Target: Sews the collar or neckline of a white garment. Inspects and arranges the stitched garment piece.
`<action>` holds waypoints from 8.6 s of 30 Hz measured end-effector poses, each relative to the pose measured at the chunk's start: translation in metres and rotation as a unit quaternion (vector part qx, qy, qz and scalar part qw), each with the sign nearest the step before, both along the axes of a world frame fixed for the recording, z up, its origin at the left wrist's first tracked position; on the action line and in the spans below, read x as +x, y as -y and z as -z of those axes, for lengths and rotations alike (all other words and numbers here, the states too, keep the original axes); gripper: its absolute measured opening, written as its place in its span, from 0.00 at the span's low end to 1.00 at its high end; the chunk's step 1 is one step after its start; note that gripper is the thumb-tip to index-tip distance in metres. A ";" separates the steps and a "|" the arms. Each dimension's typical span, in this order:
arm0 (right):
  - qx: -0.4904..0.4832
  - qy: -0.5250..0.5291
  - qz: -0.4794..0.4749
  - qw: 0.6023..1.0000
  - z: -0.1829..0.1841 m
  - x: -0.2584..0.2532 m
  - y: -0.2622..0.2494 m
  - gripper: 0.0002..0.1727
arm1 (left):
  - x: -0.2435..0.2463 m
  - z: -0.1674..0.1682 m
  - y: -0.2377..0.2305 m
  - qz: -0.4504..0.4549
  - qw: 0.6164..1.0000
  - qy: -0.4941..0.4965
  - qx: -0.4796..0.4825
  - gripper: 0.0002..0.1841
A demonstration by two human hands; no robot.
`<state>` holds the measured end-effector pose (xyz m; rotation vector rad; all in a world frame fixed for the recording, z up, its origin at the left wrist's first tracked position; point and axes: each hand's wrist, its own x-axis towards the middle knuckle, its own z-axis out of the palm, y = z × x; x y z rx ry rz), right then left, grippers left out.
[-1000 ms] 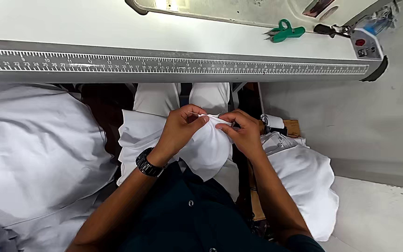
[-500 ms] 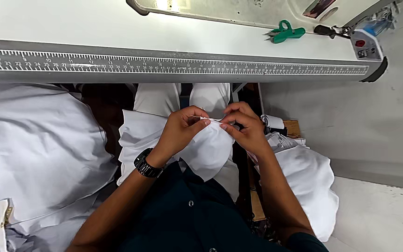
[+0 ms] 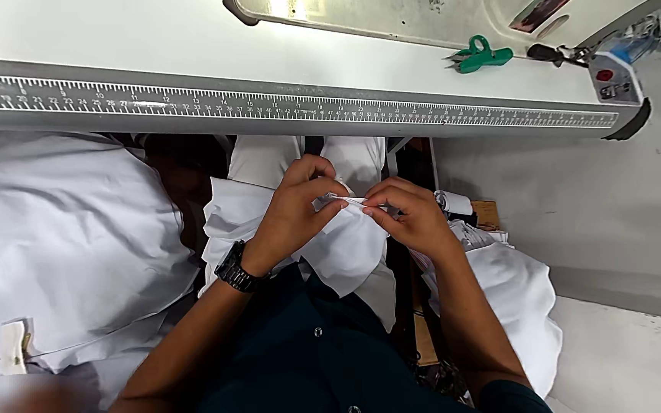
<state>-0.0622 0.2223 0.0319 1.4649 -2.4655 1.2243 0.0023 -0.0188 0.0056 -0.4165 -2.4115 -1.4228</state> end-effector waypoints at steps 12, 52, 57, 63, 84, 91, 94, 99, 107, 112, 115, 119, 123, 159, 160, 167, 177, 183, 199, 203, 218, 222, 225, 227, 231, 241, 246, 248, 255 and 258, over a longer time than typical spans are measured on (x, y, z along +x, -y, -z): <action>-0.079 0.071 0.035 0.994 -0.004 0.007 0.004 0.06 | 0.015 -0.017 -0.002 -0.037 0.997 0.021 0.059 0.06; 0.180 -0.014 0.311 0.933 -0.090 -0.123 0.199 0.21 | -0.205 -0.117 0.154 -0.002 0.967 -0.011 -0.254 0.09; 0.181 -0.008 0.328 0.927 -0.092 -0.127 0.202 0.21 | -0.215 -0.113 0.154 -0.005 0.968 -0.044 -0.246 0.07; 0.195 -0.004 0.347 0.917 -0.094 -0.137 0.214 0.19 | -0.233 -0.116 0.156 -0.008 0.971 -0.057 -0.232 0.06; 0.228 0.005 0.351 0.908 -0.100 -0.138 0.220 0.18 | -0.242 -0.112 0.155 -0.057 0.963 0.004 -0.262 0.10; 0.216 0.004 0.355 0.910 -0.101 -0.136 0.221 0.17 | -0.248 -0.110 0.161 -0.030 0.967 -0.012 -0.254 0.12; 0.171 -0.009 0.351 0.921 -0.097 -0.134 0.215 0.15 | -0.253 -0.109 0.166 -0.013 0.964 -0.050 -0.261 0.11; 0.078 0.002 0.318 0.945 -0.087 -0.119 0.163 0.18 | -0.221 -0.123 0.171 0.013 0.935 -0.172 -0.310 0.16; 0.112 -0.122 0.122 0.978 -0.068 -0.110 0.125 0.26 | -0.144 -0.116 0.155 0.064 0.945 -0.103 -0.304 0.12; 0.116 -0.136 0.096 0.979 -0.073 -0.120 0.132 0.23 | -0.150 -0.135 0.154 -0.054 0.970 -0.028 -0.234 0.10; 0.128 -0.163 0.090 0.974 -0.074 -0.120 0.138 0.27 | -0.153 -0.133 0.145 -0.005 0.950 -0.101 -0.296 0.15; 0.151 -0.165 0.103 0.969 -0.073 -0.107 0.142 0.31 | -0.150 -0.127 0.130 0.036 0.921 -0.103 -0.375 0.28; 0.152 -0.173 0.135 0.964 -0.065 -0.095 0.146 0.33 | -0.157 -0.121 0.131 0.046 0.860 -0.233 -0.452 0.16; 0.171 -0.157 0.103 0.967 -0.065 -0.078 0.150 0.38 | -0.166 -0.130 0.132 -0.015 0.966 -0.104 -0.238 0.10; 0.165 -0.158 0.099 0.969 -0.065 -0.081 0.148 0.37 | -0.166 -0.129 0.130 0.002 0.953 -0.132 -0.274 0.10; 0.132 -0.153 0.098 0.974 -0.055 -0.076 0.142 0.36 | -0.169 -0.114 0.130 0.023 0.966 -0.069 -0.247 0.14; 0.170 -0.142 0.104 0.970 -0.064 -0.068 0.150 0.35 | -0.150 -0.116 0.124 0.038 0.939 -0.134 -0.315 0.11; 0.175 -0.155 0.109 0.966 -0.057 -0.052 0.152 0.40 | -0.158 -0.120 0.128 0.099 0.940 -0.144 -0.293 0.10; 0.208 -0.208 0.098 0.951 -0.055 -0.043 0.146 0.39 | -0.155 -0.123 0.119 0.129 0.892 -0.176 -0.397 0.12; 0.170 -0.192 0.053 0.965 -0.050 -0.049 0.135 0.34 | -0.154 -0.121 0.116 0.124 0.894 -0.180 -0.391 0.11; 0.169 -0.181 0.047 0.968 -0.070 -0.112 0.108 0.29 | -0.152 -0.112 0.124 0.113 0.939 -0.121 -0.300 0.15; 0.177 -0.179 0.012 0.968 -0.073 -0.122 0.109 0.27 | -0.140 -0.124 0.120 -0.033 0.970 -0.037 -0.240 0.19; 0.177 -0.163 0.005 0.971 -0.076 -0.128 0.112 0.25 | -0.133 -0.123 0.111 -0.153 0.946 0.031 -0.284 0.23; 0.182 -0.154 0.001 0.971 -0.077 -0.132 0.113 0.25 | -0.132 -0.123 0.109 -0.190 0.938 0.050 -0.284 0.12; 0.181 -0.148 -0.009 0.972 -0.079 -0.137 0.114 0.26 | -0.137 -0.139 0.116 -0.186 0.950 0.051 -0.245 0.09; 0.169 -0.163 -0.018 0.972 -0.082 -0.136 0.119 0.28 | -0.171 -0.144 0.118 -0.021 0.966 -0.045 -0.252 0.13; 0.183 -0.176 0.047 0.966 -0.075 -0.121 0.113 0.30 | -0.170 -0.127 0.120 0.000 0.930 -0.160 -0.331 0.10; 0.184 -0.169 0.064 0.966 -0.074 -0.117 0.112 0.31 | -0.171 -0.123 0.122 0.030 0.917 -0.186 -0.351 0.11; 0.180 -0.163 0.064 0.968 -0.073 -0.116 0.108 0.30 | -0.163 -0.115 0.126 0.115 0.898 -0.219 -0.363 0.11; 0.192 -0.157 0.061 0.967 -0.075 -0.115 0.105 0.30 | -0.161 -0.112 0.131 0.146 0.922 -0.181 -0.308 0.11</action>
